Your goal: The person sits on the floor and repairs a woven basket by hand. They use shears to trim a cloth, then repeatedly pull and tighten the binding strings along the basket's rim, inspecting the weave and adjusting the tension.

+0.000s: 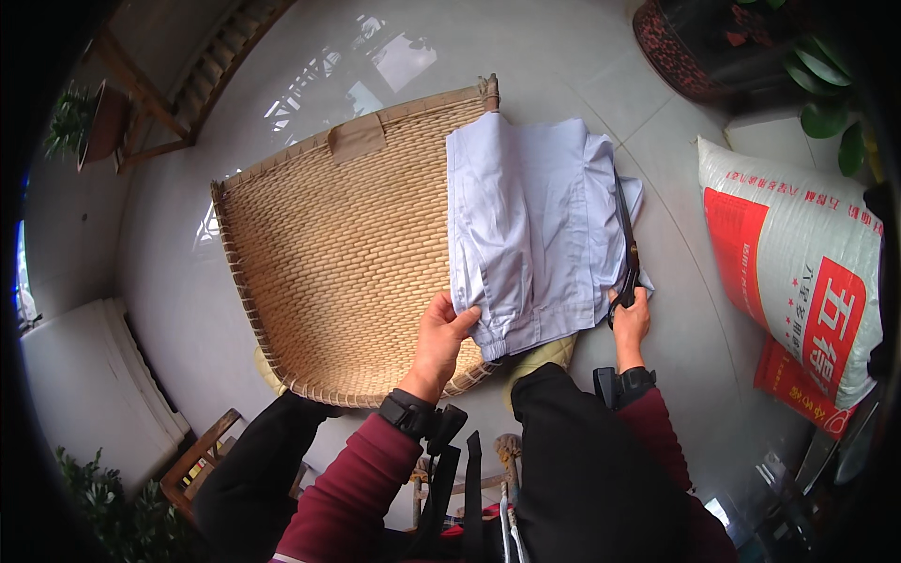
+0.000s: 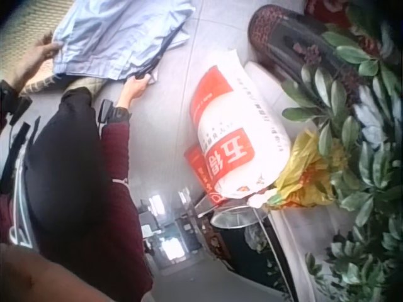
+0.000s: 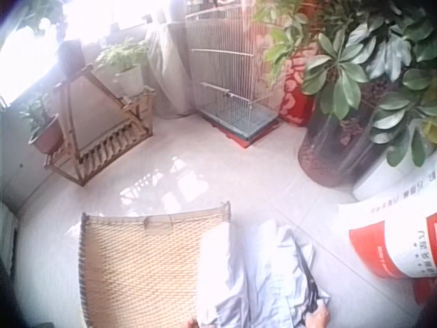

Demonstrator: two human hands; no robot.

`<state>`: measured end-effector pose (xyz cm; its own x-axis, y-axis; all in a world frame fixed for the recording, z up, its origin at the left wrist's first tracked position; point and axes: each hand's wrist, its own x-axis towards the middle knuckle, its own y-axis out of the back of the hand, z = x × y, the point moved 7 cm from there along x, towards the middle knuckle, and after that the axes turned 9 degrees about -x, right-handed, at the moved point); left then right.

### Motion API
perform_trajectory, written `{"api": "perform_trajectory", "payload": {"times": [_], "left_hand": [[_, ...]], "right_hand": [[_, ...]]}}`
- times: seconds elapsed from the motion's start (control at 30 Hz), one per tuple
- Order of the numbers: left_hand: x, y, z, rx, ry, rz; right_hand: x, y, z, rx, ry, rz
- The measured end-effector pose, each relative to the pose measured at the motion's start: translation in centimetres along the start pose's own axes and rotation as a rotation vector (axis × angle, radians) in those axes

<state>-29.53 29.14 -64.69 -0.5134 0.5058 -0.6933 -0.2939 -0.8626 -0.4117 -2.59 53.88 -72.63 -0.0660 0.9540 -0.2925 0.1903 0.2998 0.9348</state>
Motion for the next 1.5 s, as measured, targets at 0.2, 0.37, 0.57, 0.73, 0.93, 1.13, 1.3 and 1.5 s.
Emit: {"api": "perform_trajectory", "payload": {"times": [0.2, 0.37, 0.57, 0.73, 0.93, 1.13, 1.3, 1.5], "left_hand": [[0.0, 1.2, 0.8, 0.097, 0.013, 0.078], [-2.6, -3.4, 3.0, 0.441, -0.201, -0.174], [-6.8, -16.7, 4.3, 0.751, -0.552, -0.760], [-7.9, -21.0, 6.2, 0.479, -0.537, -0.933], [-4.3, -11.8, 4.4, 0.814, -0.128, -0.385], [-4.9, -6.3, 4.3, 0.962, -0.582, -0.308], [-3.1, 0.1, 4.4, 1.017, -0.431, -0.053], [-3.7, 4.4, 4.9, 1.196, -0.478, 0.008]], "right_hand": [[0.1, -0.7, -0.7, 0.106, 0.027, 0.000], [-2.5, 0.4, 1.1, 0.608, -0.019, 0.055], [-7.2, 2.9, 4.2, 0.762, -0.080, 0.080], [-8.8, 5.3, 4.9, 0.787, 0.113, 0.153], [-7.6, 3.5, 10.1, 0.659, -0.222, 0.072], [-6.1, 0.6, 11.6, 0.286, -0.252, 0.121], [-5.6, -2.2, 11.6, 0.215, -0.227, 0.098], [-4.2, -5.1, 12.0, 0.154, -0.025, 0.002]]}}
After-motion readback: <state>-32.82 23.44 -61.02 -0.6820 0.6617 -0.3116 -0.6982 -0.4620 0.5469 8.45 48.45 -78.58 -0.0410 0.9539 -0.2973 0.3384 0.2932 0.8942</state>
